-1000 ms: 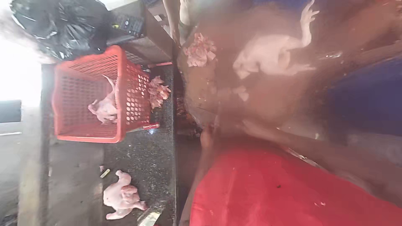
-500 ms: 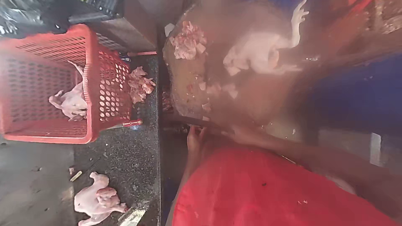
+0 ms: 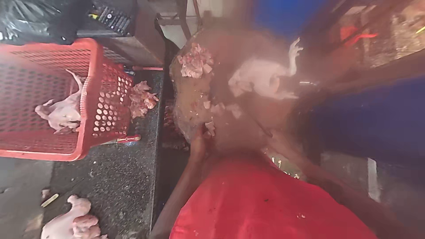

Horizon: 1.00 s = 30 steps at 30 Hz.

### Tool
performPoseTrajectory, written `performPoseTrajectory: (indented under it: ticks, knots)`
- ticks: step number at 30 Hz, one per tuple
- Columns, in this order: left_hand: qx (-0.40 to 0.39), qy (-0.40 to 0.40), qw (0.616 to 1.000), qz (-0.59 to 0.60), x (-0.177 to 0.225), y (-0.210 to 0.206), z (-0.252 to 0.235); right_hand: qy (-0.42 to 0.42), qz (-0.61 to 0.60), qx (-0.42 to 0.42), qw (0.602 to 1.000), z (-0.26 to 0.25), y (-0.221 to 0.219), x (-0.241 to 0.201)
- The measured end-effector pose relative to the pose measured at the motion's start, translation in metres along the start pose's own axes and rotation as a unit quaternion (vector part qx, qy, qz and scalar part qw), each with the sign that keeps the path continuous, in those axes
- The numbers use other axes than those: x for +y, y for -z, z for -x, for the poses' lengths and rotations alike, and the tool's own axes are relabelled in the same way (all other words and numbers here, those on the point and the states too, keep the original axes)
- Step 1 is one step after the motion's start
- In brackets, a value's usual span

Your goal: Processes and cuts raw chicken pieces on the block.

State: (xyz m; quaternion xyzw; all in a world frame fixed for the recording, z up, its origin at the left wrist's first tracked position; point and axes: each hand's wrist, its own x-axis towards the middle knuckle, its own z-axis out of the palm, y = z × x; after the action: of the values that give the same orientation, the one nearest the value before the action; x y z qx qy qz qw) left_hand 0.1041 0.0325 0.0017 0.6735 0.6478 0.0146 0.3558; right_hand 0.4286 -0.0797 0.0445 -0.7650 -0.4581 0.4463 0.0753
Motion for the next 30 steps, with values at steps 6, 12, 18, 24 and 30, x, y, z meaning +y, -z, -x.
performPoseTrajectory:
  ticks: [6,12,18,24,30]
  knots:
    - [-0.061,-0.020,0.998,0.025,0.039,0.019,-0.083,-0.083,-0.034,-0.048,0.995,-0.011,0.002,0.032]
    - [-0.259,-0.178,0.944,0.098,0.098,0.006,-0.090,-0.090,-0.049,-0.037,0.994,-0.018,-0.005,0.041]
    - [-0.093,-0.177,0.980,0.011,0.117,0.060,-0.159,-0.118,-0.043,-0.055,0.990,-0.019,-0.009,0.038]
    - [0.058,-0.210,0.950,-0.225,0.116,0.081,-0.266,-0.133,-0.034,-0.096,0.986,-0.026,-0.004,0.035]
    - [-0.035,-0.128,0.987,-0.089,0.131,0.095,-0.262,-0.138,-0.036,-0.109,0.984,-0.026,0.001,0.033]
